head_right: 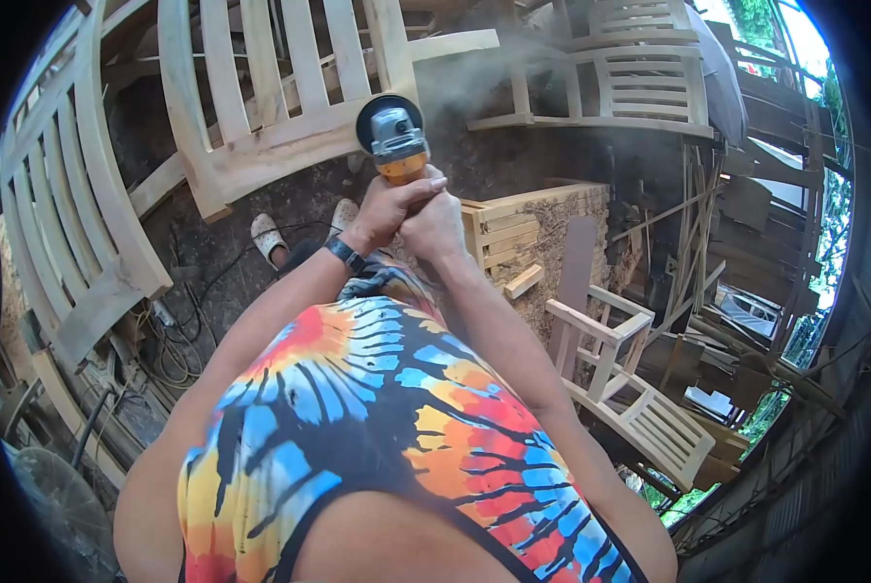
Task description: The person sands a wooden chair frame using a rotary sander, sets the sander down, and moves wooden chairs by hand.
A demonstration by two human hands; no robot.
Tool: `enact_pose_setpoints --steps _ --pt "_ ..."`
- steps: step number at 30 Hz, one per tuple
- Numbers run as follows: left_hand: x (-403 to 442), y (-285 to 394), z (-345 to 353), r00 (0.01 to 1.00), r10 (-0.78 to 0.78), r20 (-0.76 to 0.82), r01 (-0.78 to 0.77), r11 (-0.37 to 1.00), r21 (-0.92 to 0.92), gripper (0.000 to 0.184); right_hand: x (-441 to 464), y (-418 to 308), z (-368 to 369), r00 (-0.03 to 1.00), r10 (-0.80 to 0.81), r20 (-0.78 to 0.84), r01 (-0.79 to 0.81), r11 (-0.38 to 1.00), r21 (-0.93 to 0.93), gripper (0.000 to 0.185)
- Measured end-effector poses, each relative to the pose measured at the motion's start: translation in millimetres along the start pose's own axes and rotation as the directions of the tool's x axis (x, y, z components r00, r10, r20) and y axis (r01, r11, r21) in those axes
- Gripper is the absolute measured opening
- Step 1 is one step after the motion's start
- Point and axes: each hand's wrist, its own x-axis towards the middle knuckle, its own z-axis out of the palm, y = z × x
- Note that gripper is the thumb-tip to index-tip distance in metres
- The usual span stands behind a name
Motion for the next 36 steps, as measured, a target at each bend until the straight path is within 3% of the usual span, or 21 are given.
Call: enact_pose_setpoints --steps 6,7,15,20,22,25,27,28,30,33,34,36 --pt "-2.2 0.5 -1.1 0.998 -0.052 0.044 0.053 0.999 -0.005 0.02 -6.4 -2.9 2.3 0.999 0.014 -0.037 -0.014 1.0 -0.005 0.037" --pt "-5.5 1.4 -1.6 1.0 -0.01 -0.02 0.009 0.999 -0.035 0.022 -6.5 -7.0 4.9 0.999 0.015 -0.029 -0.016 1.0 -0.027 0.037" --pt "8.2 -6.9 8.8 0.996 -0.04 0.081 0.037 0.999 0.029 0.023 -5.4 13.4 0.2 0.997 0.023 -0.074 -0.022 0.999 0.025 0.038" --pt "-18.9 13.5 -25.6 0.996 0.017 -0.082 -0.011 0.997 0.072 0.022 -7.5 -20.7 29.2 0.999 -0.015 -0.036 0.018 0.994 0.112 0.034" --pt "-25.6 18.5 -42.3 0.995 -0.022 -0.094 0.023 1.0 0.001 0.022 -4.5 -18.7 46.1 0.997 0.035 0.066 -0.037 0.999 0.028 0.036" --pt "-27.0 24.8 -43.3 0.997 -0.019 -0.081 0.02 1.0 0.003 0.02 -2.3 -19.9 43.8 0.999 0.005 0.034 -0.008 0.997 0.071 0.036" --pt "-14.7 21.7 -31.0 0.998 -0.037 -0.047 0.038 0.999 0.021 0.019 5.0 0.1 43.0 1.0 -0.015 0.009 0.014 0.999 0.05 0.038" --pt "-5.0 17.2 -23.6 0.999 -0.043 -0.03 0.044 0.999 0.028 0.019 8.1 5.1 33.0 0.998 0.055 0.016 -0.056 0.997 0.051 0.038" --pt "13.0 9.6 -4.9 0.998 -0.049 0.028 0.049 0.999 0.024 0.019 12.4 7.4 9.2 0.997 -0.033 -0.068 0.033 0.999 -0.003 0.04" --pt "38.3 4.7 25.5 0.988 -0.085 0.127 0.078 0.995 0.056 0.019 15.2 14.4 -17.5 0.98 -0.01 -0.2 0.012 1.0 0.009 0.042" --pt "45.8 4.0 35.2 0.982 -0.091 0.168 0.08 0.994 0.067 0.02 16.3 16.6 -31.9 0.977 0.07 -0.2 -0.075 0.997 -0.015 0.04" --pt "49.4 6.1 43.7 0.981 -0.035 0.189 0.01 0.991 0.135 0.02 17.7 17.2 -39.3 0.968 -0.036 -0.248 0.053 0.997 0.06 0.039"
